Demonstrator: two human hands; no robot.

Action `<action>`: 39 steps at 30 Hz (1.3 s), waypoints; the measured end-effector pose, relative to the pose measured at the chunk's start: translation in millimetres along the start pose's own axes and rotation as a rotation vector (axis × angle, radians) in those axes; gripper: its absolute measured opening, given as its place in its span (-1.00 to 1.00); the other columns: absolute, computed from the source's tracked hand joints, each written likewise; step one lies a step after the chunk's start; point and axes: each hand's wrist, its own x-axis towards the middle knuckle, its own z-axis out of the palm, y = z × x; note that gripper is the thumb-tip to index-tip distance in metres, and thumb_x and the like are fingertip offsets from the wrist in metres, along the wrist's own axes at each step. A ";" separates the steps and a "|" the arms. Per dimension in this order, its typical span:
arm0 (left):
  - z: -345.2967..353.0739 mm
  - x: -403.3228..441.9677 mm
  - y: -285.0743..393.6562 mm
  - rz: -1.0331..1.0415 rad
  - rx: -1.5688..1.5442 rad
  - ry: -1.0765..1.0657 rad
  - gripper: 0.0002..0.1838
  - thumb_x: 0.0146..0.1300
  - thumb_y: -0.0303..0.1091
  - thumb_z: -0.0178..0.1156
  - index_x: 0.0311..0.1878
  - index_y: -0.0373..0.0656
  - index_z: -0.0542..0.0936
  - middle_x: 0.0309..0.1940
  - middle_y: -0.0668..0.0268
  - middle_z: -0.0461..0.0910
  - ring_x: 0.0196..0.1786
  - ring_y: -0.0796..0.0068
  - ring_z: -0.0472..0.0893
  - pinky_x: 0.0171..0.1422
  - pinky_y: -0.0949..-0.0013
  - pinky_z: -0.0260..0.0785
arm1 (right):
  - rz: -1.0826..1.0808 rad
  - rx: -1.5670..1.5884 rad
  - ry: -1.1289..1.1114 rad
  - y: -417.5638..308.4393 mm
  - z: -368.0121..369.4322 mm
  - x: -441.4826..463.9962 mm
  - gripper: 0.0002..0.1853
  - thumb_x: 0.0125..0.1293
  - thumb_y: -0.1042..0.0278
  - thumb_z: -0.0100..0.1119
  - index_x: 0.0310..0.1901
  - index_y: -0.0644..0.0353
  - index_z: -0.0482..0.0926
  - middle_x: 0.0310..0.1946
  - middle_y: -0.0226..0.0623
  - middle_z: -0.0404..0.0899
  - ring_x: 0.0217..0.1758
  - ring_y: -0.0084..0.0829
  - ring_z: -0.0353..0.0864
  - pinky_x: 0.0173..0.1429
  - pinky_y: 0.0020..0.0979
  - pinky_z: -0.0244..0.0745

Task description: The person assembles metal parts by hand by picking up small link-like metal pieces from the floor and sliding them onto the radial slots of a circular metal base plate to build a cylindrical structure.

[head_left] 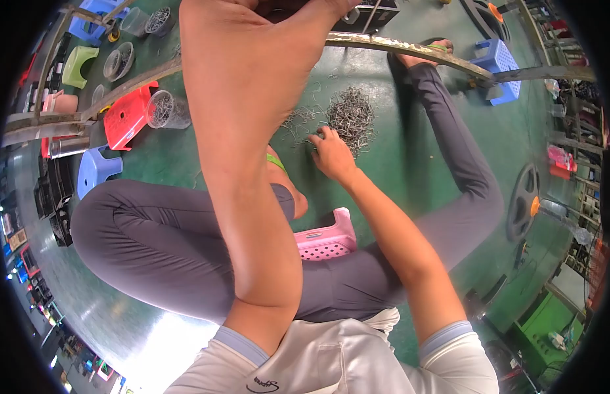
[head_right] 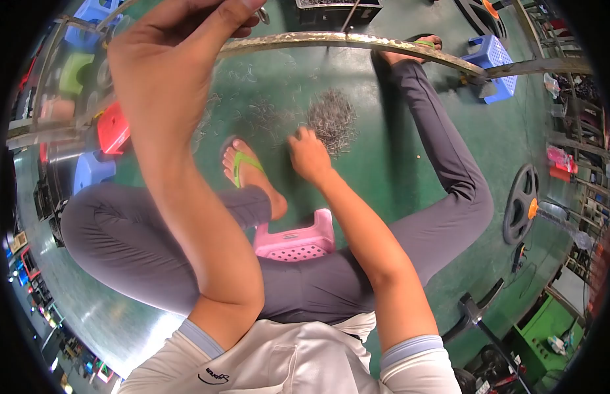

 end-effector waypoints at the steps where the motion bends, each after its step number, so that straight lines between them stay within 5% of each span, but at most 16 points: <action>1: -1.3 0.1 -0.2 0.001 -0.002 0.003 -0.89 0.28 -0.57 0.52 -0.16 -0.38 0.83 -0.38 0.30 0.82 -0.34 0.71 0.69 -0.20 0.59 0.52 | -0.038 -0.039 -0.023 2.4 6.9 -2.0 -0.70 0.30 0.48 0.30 0.06 0.26 0.71 0.22 0.04 0.54 0.26 0.06 0.58 0.29 -0.03 0.61; 12: -12.2 7.1 1.5 -0.086 -0.147 -0.050 -0.91 0.26 -0.60 0.53 -0.19 -0.39 0.83 -0.38 0.29 0.82 -0.35 0.72 0.68 -0.21 0.61 0.51 | 0.124 0.121 -0.090 1.9 25.1 8.4 -0.79 0.39 0.35 0.33 -0.09 0.33 0.66 0.03 0.05 0.56 0.20 0.10 0.60 0.24 0.02 0.60; 19: -7.7 6.6 -6.2 -0.081 -0.144 -0.010 -0.90 0.26 -0.59 0.54 -0.19 -0.39 0.82 -0.39 0.28 0.81 -0.36 0.70 0.68 -0.21 0.60 0.51 | 0.473 0.222 0.018 -28.5 44.9 27.0 -0.72 0.32 0.26 0.41 -0.29 0.39 0.75 -0.19 0.20 0.76 -0.07 0.25 0.77 0.08 0.06 0.67; 23: -13.9 9.8 4.7 -0.195 -0.194 -0.059 -0.90 0.25 -0.60 0.54 -0.20 -0.40 0.82 -0.38 0.28 0.81 -0.35 0.70 0.68 -0.21 0.59 0.51 | 0.563 0.171 -0.048 -35.3 43.7 35.5 -0.76 0.25 0.31 0.39 -0.32 0.38 0.74 -0.20 0.25 0.73 -0.05 0.27 0.75 0.07 0.09 0.66; 25: -11.4 10.5 3.2 -0.155 -0.142 -0.036 -0.90 0.25 -0.61 0.54 -0.20 -0.40 0.82 -0.38 0.28 0.81 -0.35 0.69 0.68 -0.21 0.59 0.51 | 0.578 0.135 -0.211 -37.1 35.2 44.4 -0.83 0.25 0.39 0.33 -0.20 0.29 0.75 -0.05 0.17 0.71 0.10 0.16 0.70 0.13 0.09 0.59; 28: -10.4 7.6 -1.8 -0.104 -0.099 -0.019 -0.90 0.25 -0.61 0.54 -0.20 -0.40 0.82 -0.39 0.28 0.80 -0.35 0.68 0.68 -0.21 0.59 0.50 | 0.338 -0.318 0.260 -37.2 10.0 44.8 -0.82 0.24 0.30 0.34 -0.19 0.16 0.79 0.05 -0.04 0.63 0.20 -0.03 0.58 0.13 -0.01 0.47; 31: -22.0 10.1 5.7 -0.205 -0.167 -0.071 -0.90 0.25 -0.61 0.54 -0.20 -0.39 0.82 -0.39 0.28 0.80 -0.35 0.67 0.69 -0.20 0.59 0.51 | 0.341 -0.569 0.186 -1.0 8.8 41.8 -0.82 0.22 0.24 0.34 -0.20 0.07 0.80 0.07 -0.19 0.53 0.25 -0.16 0.45 0.15 -0.12 0.32; 35: -21.2 9.5 -7.9 -0.141 -0.127 -0.081 -0.82 0.26 -0.50 0.56 -0.10 -0.34 0.83 -0.32 0.25 0.81 -0.27 0.57 0.74 -0.11 0.50 0.61 | 0.237 -0.483 0.149 0.2 -15.8 37.6 -0.85 0.24 0.26 0.33 -0.23 0.08 0.77 0.07 -0.21 0.55 0.27 -0.15 0.46 0.15 -0.10 0.32; 36: -21.2 9.5 -11.2 -0.133 -0.084 -0.078 -0.77 0.26 -0.44 0.57 -0.06 -0.32 0.83 -0.29 0.24 0.82 -0.24 0.52 0.77 -0.07 0.46 0.66 | 0.249 -0.458 0.165 -6.3 -32.0 44.3 -0.85 0.26 0.31 0.31 -0.24 0.15 0.77 0.05 -0.10 0.59 0.22 -0.05 0.54 0.13 -0.01 0.44; 39: -20.4 9.2 -8.9 -0.157 -0.085 -0.091 -0.75 0.25 -0.44 0.58 -0.07 -0.35 0.83 -0.29 0.23 0.82 -0.22 0.51 0.77 -0.05 0.47 0.63 | 0.297 -0.010 0.262 27.7 -0.6 81.3 -0.85 0.25 0.37 0.27 -0.26 0.24 0.75 -0.01 0.05 0.60 0.12 0.08 0.62 0.13 0.07 0.56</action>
